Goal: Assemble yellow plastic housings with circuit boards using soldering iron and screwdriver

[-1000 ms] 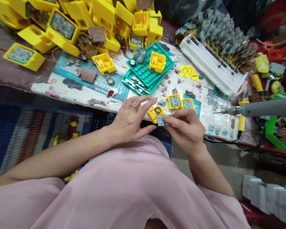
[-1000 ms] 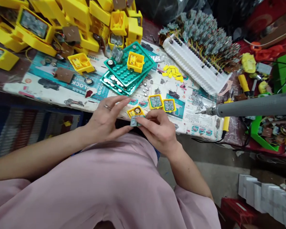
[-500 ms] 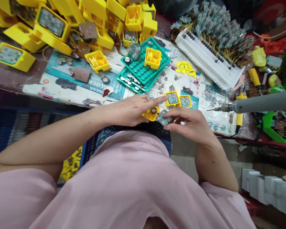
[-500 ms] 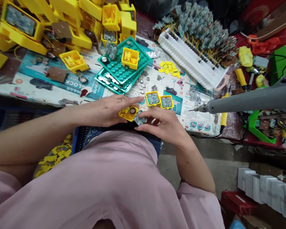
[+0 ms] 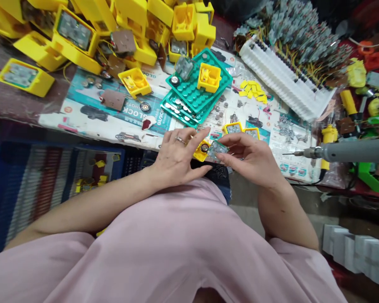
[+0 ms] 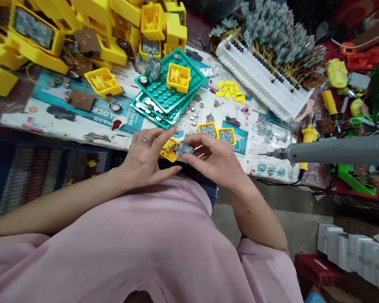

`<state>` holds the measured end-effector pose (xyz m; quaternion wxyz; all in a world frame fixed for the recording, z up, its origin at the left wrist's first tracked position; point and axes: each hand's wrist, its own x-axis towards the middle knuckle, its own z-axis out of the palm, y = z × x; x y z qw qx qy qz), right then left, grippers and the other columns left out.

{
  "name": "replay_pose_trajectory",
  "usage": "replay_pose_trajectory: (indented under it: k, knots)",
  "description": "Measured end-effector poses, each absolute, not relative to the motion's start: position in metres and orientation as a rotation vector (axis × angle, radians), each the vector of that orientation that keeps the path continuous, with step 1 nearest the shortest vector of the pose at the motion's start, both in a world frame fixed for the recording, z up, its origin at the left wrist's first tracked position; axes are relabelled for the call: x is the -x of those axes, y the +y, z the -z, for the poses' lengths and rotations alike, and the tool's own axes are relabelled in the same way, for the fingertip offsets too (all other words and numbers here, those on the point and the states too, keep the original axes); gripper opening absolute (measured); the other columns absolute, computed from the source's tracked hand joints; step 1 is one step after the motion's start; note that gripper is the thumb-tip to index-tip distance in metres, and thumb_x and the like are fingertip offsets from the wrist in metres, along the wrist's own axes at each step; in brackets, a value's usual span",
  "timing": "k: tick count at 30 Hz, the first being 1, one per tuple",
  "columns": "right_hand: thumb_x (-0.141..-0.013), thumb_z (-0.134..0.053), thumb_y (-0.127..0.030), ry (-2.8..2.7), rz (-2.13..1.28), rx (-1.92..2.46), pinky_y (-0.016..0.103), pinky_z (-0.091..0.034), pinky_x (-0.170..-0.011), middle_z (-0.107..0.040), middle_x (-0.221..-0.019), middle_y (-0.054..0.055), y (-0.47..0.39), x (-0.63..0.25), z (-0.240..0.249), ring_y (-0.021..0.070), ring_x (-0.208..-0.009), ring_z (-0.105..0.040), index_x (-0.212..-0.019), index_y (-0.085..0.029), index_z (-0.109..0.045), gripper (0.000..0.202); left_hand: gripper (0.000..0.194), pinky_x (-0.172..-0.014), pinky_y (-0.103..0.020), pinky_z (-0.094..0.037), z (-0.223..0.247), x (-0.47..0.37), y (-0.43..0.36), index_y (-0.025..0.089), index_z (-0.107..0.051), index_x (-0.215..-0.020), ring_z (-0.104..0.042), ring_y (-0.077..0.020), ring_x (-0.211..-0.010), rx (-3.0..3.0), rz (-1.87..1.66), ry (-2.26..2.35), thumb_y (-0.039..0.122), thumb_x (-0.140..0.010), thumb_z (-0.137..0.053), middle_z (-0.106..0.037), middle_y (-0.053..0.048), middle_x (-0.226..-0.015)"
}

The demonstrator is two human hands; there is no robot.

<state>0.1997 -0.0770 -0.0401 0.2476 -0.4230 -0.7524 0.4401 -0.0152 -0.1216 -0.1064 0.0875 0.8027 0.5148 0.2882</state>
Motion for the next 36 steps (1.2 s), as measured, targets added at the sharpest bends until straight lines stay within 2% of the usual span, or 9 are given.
replay_pose_trajectory:
  k: [6, 11, 15, 19, 23, 29, 36]
  knots:
    - [-0.086, -0.068, -0.020, -2.255, -1.019, 1.132, 0.018, -0.054, -0.056, -0.077, -0.100, 0.002, -0.075, -0.202, 0.035, 0.0063, -0.062, -0.065, -0.103, -0.019, -0.071, 0.017, 0.074, -0.091, -0.043, -0.044, 0.104, 0.024, -0.106, 0.012, -0.026, -0.154, -0.057, -0.0299, -0.109, -2.514, -0.859, 1.324, 0.035, -0.089, -0.055, -0.065, -0.014, -0.124]
    - [-0.087, -0.063, -0.014, -2.446, -0.852, 1.047, 0.022, -0.054, -0.066, -0.076, -0.097, 0.002, -0.075, -0.202, 0.032, 0.0095, -0.070, -0.066, -0.104, -0.020, -0.070, 0.019, 0.057, -0.097, -0.043, -0.045, 0.098, 0.036, -0.101, 0.024, -0.043, -0.147, -0.058, -0.0274, -0.115, -2.581, -0.754, 1.210, 0.021, -0.091, -0.054, -0.065, -0.010, -0.130]
    - [-0.090, -0.061, -0.015, -2.560, -0.789, 0.981, 0.024, -0.052, -0.070, -0.075, -0.095, 0.003, -0.075, -0.201, 0.027, 0.0122, -0.076, -0.067, -0.106, -0.021, -0.069, 0.019, 0.047, -0.099, -0.049, -0.046, 0.096, 0.033, -0.102, 0.024, -0.055, -0.138, -0.058, -0.0299, -0.117, -2.579, -0.695, 1.218, 0.022, -0.091, -0.054, -0.064, -0.012, -0.133]
    - [-0.091, -0.061, -0.019, -2.515, -0.781, 1.032, 0.024, -0.052, -0.068, -0.076, -0.099, 0.003, -0.073, -0.200, 0.026, 0.0129, -0.078, -0.068, -0.107, -0.021, -0.071, 0.019, 0.033, -0.098, -0.048, -0.050, 0.097, 0.033, -0.101, 0.019, -0.063, -0.124, -0.062, -0.0277, -0.114, -2.572, -0.750, 1.179, 0.022, -0.094, -0.052, -0.066, -0.013, -0.132]
    - [-0.088, -0.063, -0.021, -2.325, -0.879, 1.160, 0.021, -0.053, -0.062, -0.077, -0.104, 0.002, -0.070, -0.196, 0.035, 0.0113, -0.076, -0.069, -0.109, -0.020, -0.071, 0.023, 0.027, -0.098, -0.045, -0.057, 0.106, 0.036, -0.103, 0.016, -0.063, -0.120, -0.064, -0.0255, -0.120, -2.684, -0.879, 1.115, 0.019, -0.095, -0.053, -0.065, -0.014, -0.134]
    - [-0.086, -0.066, -0.024, -2.147, -1.000, 1.255, 0.024, -0.056, -0.065, -0.077, -0.086, -0.001, -0.062, -0.179, 0.042, 0.0100, -0.062, -0.067, -0.098, -0.020, -0.074, 0.015, 0.031, -0.102, -0.044, -0.059, 0.121, 0.040, -0.108, 0.019, -0.061, -0.125, -0.059, -0.0280, -0.131, -2.707, -1.057, 1.077, 0.019, -0.094, -0.057, -0.063, -0.017, -0.137]
    - [-0.085, -0.068, -0.029, -2.000, -1.096, 1.242, 0.023, -0.058, -0.059, -0.077, -0.096, 0.002, -0.055, -0.174, 0.059, 0.0096, -0.062, -0.067, -0.097, -0.020, -0.074, 0.016, 0.021, -0.105, -0.045, -0.058, 0.124, 0.043, -0.108, 0.022, -0.067, -0.112, -0.057, -0.0295, -0.132, -2.610, -1.046, 1.054, 0.019, -0.094, -0.058, -0.069, -0.014, -0.129]
